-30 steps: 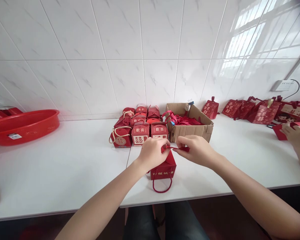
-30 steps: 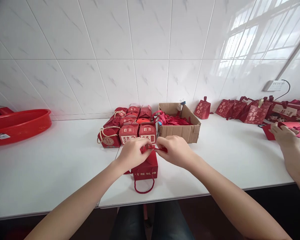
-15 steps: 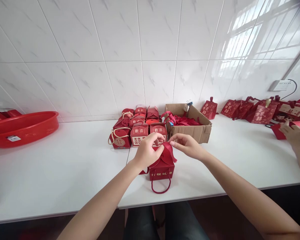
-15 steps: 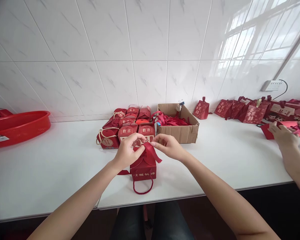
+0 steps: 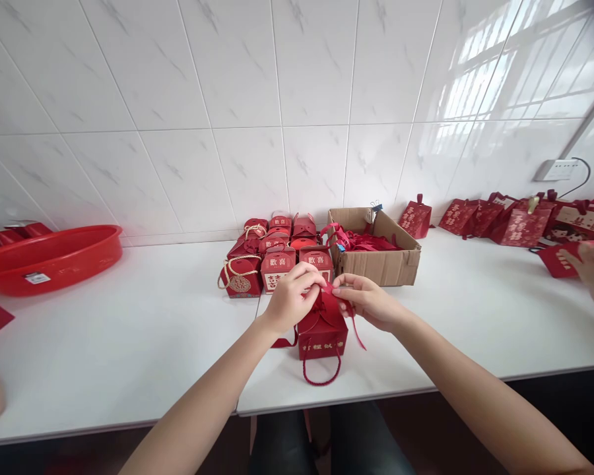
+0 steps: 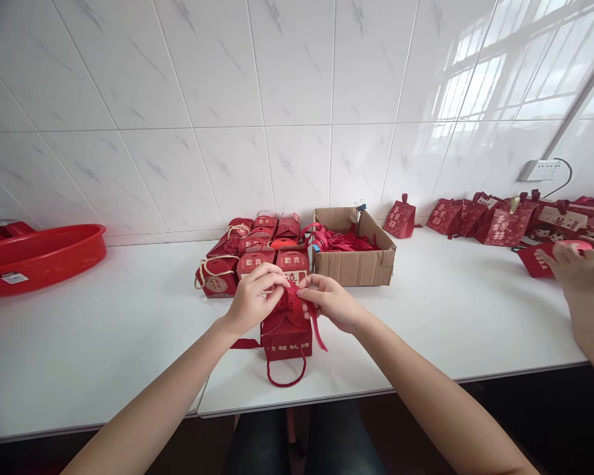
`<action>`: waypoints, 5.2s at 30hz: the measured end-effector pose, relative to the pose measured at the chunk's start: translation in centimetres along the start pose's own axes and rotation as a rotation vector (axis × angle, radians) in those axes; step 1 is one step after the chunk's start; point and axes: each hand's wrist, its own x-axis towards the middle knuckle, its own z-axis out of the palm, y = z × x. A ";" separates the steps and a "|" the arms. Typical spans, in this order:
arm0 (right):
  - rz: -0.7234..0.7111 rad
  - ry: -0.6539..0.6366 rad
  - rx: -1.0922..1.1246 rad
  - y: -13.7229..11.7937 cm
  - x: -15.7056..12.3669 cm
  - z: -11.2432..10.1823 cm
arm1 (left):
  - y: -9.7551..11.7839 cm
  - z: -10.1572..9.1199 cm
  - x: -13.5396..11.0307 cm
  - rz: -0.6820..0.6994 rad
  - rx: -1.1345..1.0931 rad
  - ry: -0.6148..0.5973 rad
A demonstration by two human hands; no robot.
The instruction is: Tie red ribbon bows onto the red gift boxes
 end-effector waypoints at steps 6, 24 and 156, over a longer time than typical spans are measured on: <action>0.004 0.062 -0.308 0.1 -0.6 0.3 | -0.8 0.0 -0.6 0.032 0.028 -0.005; -0.076 0.168 -0.469 1.7 1.0 1.8 | 0.5 -2.6 -0.2 -0.512 -0.327 -0.359; -0.170 0.111 -0.511 2.4 0.4 3.0 | -0.5 0.6 -4.0 -0.389 -0.304 -0.045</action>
